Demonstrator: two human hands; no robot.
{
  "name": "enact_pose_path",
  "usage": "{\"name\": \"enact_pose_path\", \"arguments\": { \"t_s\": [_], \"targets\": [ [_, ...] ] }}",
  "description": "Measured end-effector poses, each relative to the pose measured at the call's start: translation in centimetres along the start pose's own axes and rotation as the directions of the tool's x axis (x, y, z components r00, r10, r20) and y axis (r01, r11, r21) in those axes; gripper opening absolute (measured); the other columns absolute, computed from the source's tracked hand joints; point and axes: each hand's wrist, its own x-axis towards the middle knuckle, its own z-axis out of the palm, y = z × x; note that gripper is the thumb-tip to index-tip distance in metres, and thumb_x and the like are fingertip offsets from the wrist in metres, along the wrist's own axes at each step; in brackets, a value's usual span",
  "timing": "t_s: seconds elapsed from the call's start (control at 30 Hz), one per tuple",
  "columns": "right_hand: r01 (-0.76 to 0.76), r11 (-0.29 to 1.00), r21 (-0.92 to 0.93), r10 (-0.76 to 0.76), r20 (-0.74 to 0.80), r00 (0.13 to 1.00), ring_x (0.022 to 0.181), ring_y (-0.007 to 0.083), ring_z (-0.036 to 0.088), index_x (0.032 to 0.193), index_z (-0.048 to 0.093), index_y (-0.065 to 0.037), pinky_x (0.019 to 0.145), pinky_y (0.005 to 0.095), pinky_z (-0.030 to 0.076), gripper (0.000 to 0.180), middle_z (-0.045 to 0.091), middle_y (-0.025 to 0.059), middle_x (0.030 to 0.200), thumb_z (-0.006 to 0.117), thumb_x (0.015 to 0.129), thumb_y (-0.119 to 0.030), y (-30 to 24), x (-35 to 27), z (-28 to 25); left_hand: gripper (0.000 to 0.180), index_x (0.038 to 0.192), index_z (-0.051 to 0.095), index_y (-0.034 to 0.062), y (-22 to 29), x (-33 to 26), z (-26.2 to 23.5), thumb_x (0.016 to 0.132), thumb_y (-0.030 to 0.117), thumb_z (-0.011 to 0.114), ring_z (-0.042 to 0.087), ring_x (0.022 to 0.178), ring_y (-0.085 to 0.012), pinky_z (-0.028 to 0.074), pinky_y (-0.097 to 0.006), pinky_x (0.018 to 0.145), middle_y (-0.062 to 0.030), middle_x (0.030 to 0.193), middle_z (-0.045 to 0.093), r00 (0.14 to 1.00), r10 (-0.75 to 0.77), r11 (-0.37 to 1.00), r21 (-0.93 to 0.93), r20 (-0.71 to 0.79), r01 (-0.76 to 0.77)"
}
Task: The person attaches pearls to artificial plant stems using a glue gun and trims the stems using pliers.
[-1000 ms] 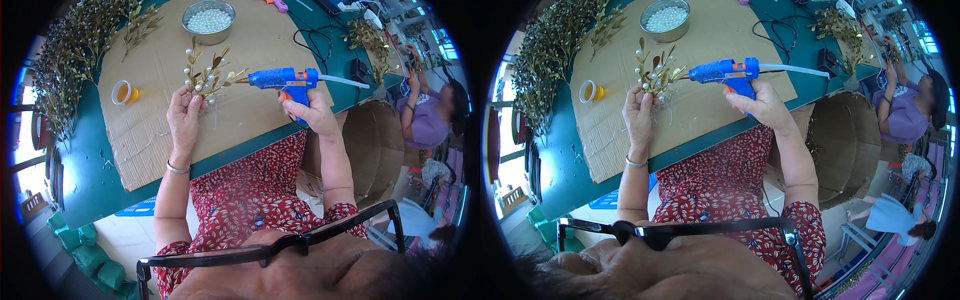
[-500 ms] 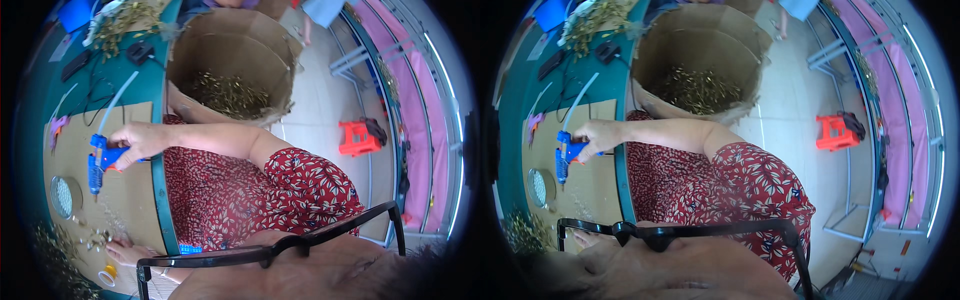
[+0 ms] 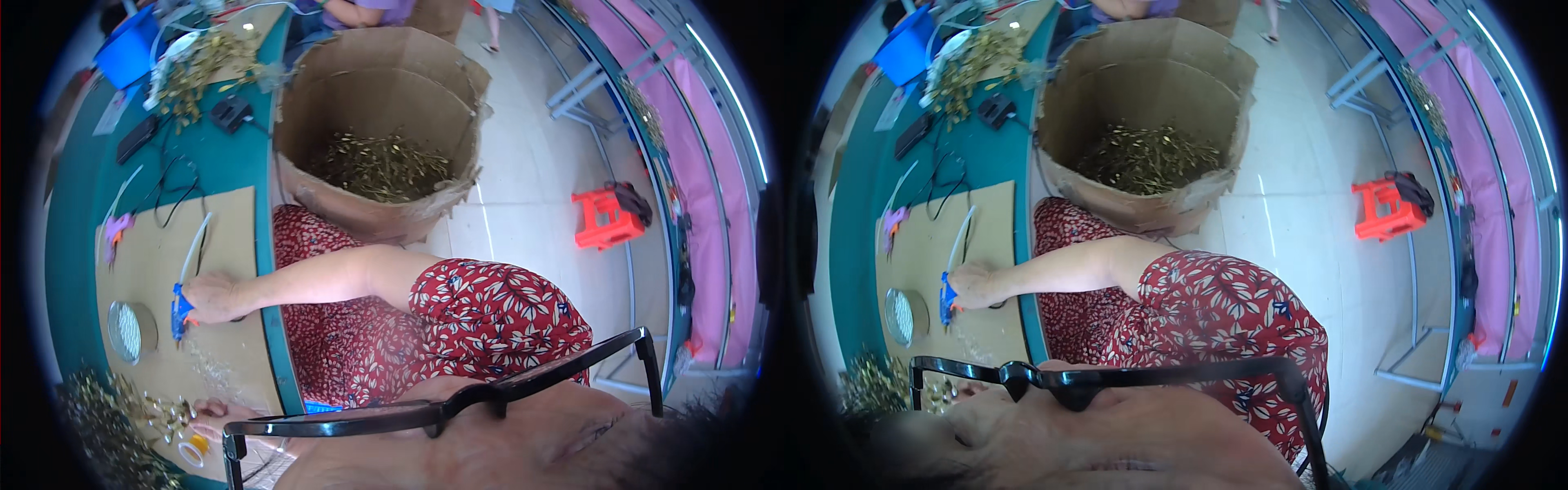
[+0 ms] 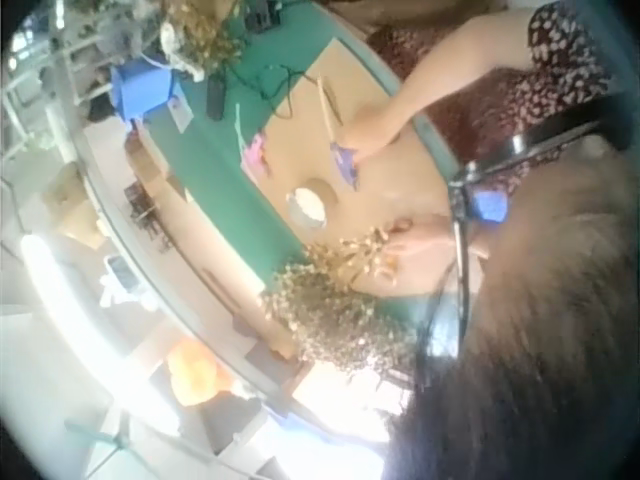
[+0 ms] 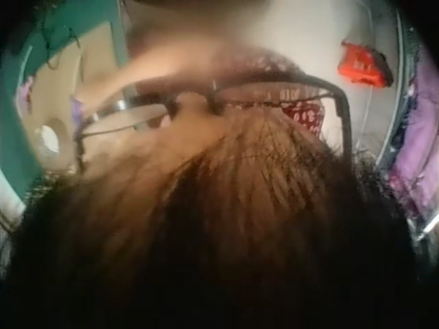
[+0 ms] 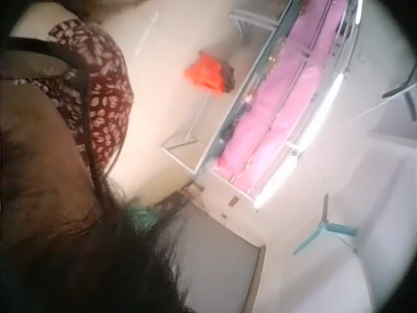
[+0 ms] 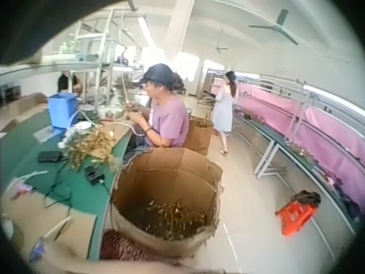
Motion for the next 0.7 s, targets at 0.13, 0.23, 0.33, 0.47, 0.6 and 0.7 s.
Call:
{"name": "enact_pose_path", "arguments": {
  "t_s": [0.13,0.23,0.33,0.47,0.6,0.7],
  "targets": [
    [0.134,0.943,-0.305,-0.108,0.1,0.989,0.064,0.0329,0.064,0.064,0.064,-0.005,0.058,0.0433,0.05,0.025,0.064,0.0174,0.07,0.062,0.075,-0.028,-5.5,1.5,0.6,0.016,0.093,0.052,0.01,3.6,2.4,-1.8,0.097,0.024,0.047,0.035,0.058,-0.0061,0.026,-0.019,0.05,0.0008,0.072,0.047,0.983,-0.126,0.987,0.078,-0.135,0.137],
    [0.169,0.869,-0.464,-0.315,-0.258,0.913,0.064,0.0277,0.064,0.081,0.065,-0.004,0.061,0.037,0.05,0.018,0.064,0.0156,0.072,0.061,0.083,-0.022,-6.3,4.7,2.2,0.018,0.1,0.054,0.0072,4.4,5.3,-6.7,0.097,0.024,0.048,0.037,0.056,-0.0053,0.028,-0.019,0.048,-0.0004,0.075,0.053,0.968,-0.251,0.966,-0.055,0.023,0.252],
    [0.321,0.92,-0.223,-0.337,-0.034,0.941,0.071,0.0229,0.064,0.088,0.066,-0.001,0.064,0.0319,0.049,0.016,0.067,0.0138,0.081,0.065,0.079,-0.014,-15.2,9.1,5.6,0.015,0.103,0.054,0.0057,6.5,7.4,-12.7,0.097,0.018,0.048,0.037,0.055,-0.0049,0.029,-0.018,0.048,-0.0015,0.076,0.054,0.97,-0.225,0.943,-0.232,0.089,0.24],
    [0.496,0.857,-0.14,-0.361,0.524,0.771,0.079,0.0246,0.064,0.09,0.067,0.001,0.07,0.0339,0.049,0.021,0.068,0.0142,0.087,0.067,0.075,-0.014,-23.2,17.6,19.2,0.014,0.104,0.054,0.0058,8.4,10.6,-19.9,0.098,0.017,0.048,0.036,0.055,-0.0047,0.029,-0.017,0.048,-0.0031,0.076,0.055,0.994,-0.113,0.938,-0.328,0.013,0.111],
    [0.682,0.655,-0.326,-0.331,0.687,0.646,0.078,0.0272,0.065,0.081,0.068,-0.003,0.07,0.0377,0.051,0.015,0.068,0.0144,0.082,0.068,0.067,-0.01,-21.0,19.7,30.2,0.015,0.105,0.053,0.0044,9.0,10.7,-23.3,0.097,0.016,0.05,0.038,0.057,-0.0027,0.027,-0.016,0.049,-0.0014,0.077,0.057,0.989,-0.148,0.931,-0.339,-0.019,0.133],
    [0.675,0.589,-0.443,-0.264,0.684,0.68,0.077,0.0272,0.065,0.082,0.068,-0.004,0.069,0.0377,0.051,0.015,0.068,0.0139,0.082,0.067,0.068,-0.009,-19.9,20.5,32.6,0.017,0.107,0.053,0.004,8.3,11.7,-24.0,0.097,0.017,0.05,0.037,0.056,-0.0024,0.027,-0.017,0.049,-0.0013,0.076,0.056,0.989,-0.146,0.931,-0.339,-0.008,0.134]
  ]
}}
